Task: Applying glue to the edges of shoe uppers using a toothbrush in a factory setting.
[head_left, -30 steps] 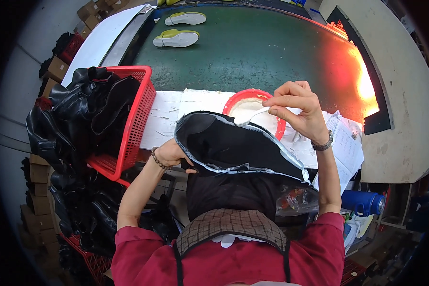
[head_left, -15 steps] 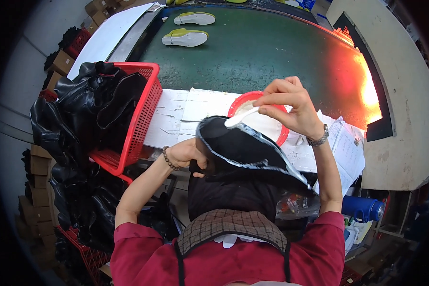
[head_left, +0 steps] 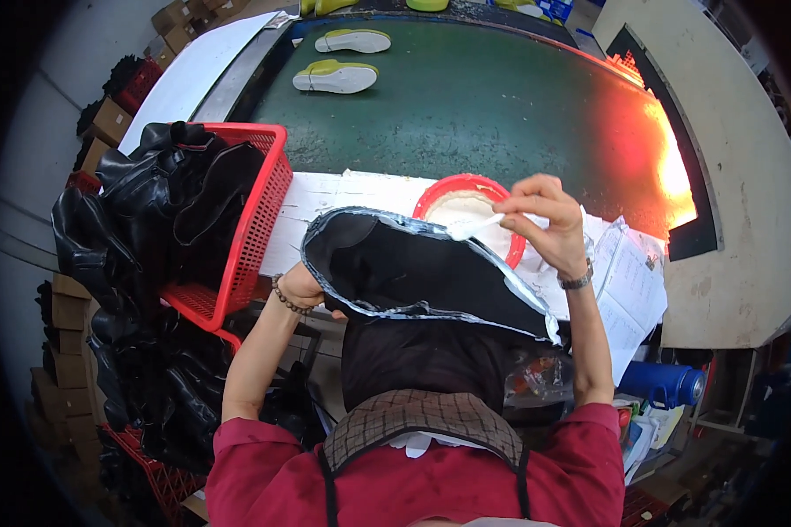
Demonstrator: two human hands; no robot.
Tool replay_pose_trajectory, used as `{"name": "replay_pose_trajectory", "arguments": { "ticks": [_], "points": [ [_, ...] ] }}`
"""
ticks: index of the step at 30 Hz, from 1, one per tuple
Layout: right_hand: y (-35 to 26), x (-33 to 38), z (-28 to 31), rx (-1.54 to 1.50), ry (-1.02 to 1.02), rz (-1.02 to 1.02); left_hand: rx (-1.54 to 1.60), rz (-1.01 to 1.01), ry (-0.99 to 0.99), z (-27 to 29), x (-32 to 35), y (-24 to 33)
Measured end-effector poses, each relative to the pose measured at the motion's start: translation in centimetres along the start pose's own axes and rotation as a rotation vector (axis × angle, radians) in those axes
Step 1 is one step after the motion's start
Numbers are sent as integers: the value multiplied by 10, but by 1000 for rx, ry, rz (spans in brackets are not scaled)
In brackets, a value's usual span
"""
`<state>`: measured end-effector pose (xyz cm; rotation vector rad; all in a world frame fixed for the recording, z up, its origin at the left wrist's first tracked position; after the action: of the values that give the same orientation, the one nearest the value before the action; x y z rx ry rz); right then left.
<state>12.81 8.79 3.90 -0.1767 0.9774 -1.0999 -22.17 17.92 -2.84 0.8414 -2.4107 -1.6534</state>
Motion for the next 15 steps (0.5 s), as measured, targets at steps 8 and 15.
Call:
{"name": "replay_pose_trajectory", "arguments": {
  "ticks": [8,15],
  "points": [
    [44,44,-8,-156,200,-244,316,257,256,12,-1,12],
    [114,117,-53,-523,459,-864,644,272,457,68,-47,-21]
  ]
}}
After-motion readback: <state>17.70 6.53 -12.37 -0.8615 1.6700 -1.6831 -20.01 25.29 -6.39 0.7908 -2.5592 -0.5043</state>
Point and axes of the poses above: each hand's wrist, its own x-axis away from the middle knuckle, its own z-axis out of the back of the hand, y = z × x, the point moved 1 cm from there along -x, towards the middle knuckle, and after that the axes turned 4 degrees about x, right-handed, at the moved point
